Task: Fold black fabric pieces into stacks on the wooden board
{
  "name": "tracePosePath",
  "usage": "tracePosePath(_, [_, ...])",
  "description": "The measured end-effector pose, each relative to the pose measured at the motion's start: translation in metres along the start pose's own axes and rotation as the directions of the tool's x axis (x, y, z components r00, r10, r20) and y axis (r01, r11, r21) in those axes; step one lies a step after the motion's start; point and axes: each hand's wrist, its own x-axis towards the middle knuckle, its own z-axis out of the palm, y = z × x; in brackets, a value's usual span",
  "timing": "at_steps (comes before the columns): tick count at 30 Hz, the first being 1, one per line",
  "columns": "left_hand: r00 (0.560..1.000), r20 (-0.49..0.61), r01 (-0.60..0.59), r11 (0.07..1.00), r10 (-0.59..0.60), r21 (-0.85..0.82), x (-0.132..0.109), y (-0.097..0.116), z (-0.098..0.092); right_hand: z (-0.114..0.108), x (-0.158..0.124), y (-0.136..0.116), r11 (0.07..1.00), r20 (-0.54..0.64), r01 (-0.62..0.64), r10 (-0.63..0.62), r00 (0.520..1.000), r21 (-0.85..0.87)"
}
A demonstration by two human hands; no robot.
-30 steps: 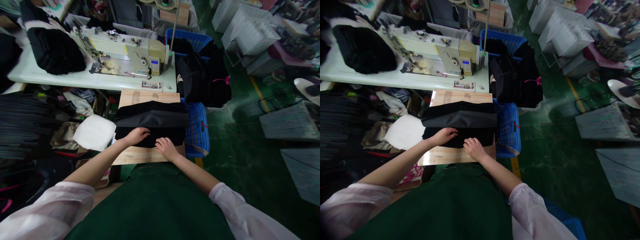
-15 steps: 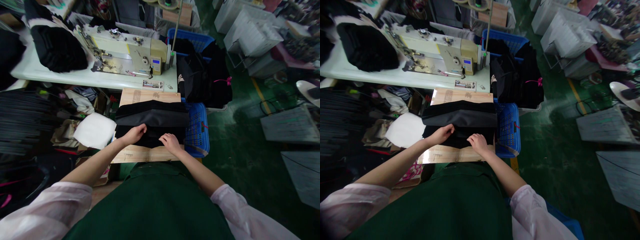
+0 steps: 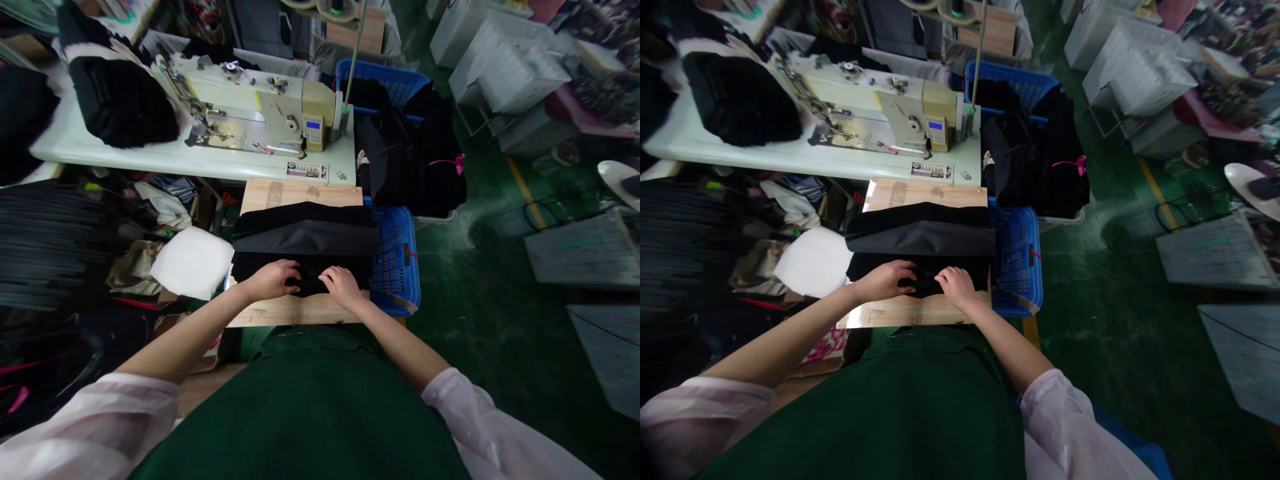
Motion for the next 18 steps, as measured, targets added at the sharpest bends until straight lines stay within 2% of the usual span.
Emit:
tracePosePath(5, [1.0,-0.019,-0.022,1.0,0.023,0.02,0.001,-0.001,0.002,0.0,-0.003,0.001,0.998,-0.036,0.056,-0.057,0.998,-0.017])
tracePosePath(8, [0.999,-0.038,-0.021,1.0,0.021,-0.001,0.002,-0.002,0.003,-0.004,-0.006,-0.002,0.982,-0.071,0.186,-0.188,0.98,-0.035])
tracePosePath(12, [0.999,-0.031,-0.027,1.0,0.027,0.009,0.003,-0.003,0.001,-0.005,-0.002,-0.009,0.946,-0.043,0.311,-0.316,0.948,-0.096])
tracePosePath(14, [0.999,-0.024,-0.032,0.999,0.032,0.027,0.004,-0.003,0.001,-0.003,0.002,-0.012,0.946,-0.038,0.306,-0.312,0.949,-0.104])
tracePosePath(18, [0.999,0.002,-0.046,0.997,0.046,0.066,0.004,-0.002,0.003,0.001,0.006,-0.015,0.973,-0.071,0.219,-0.224,0.972,-0.067])
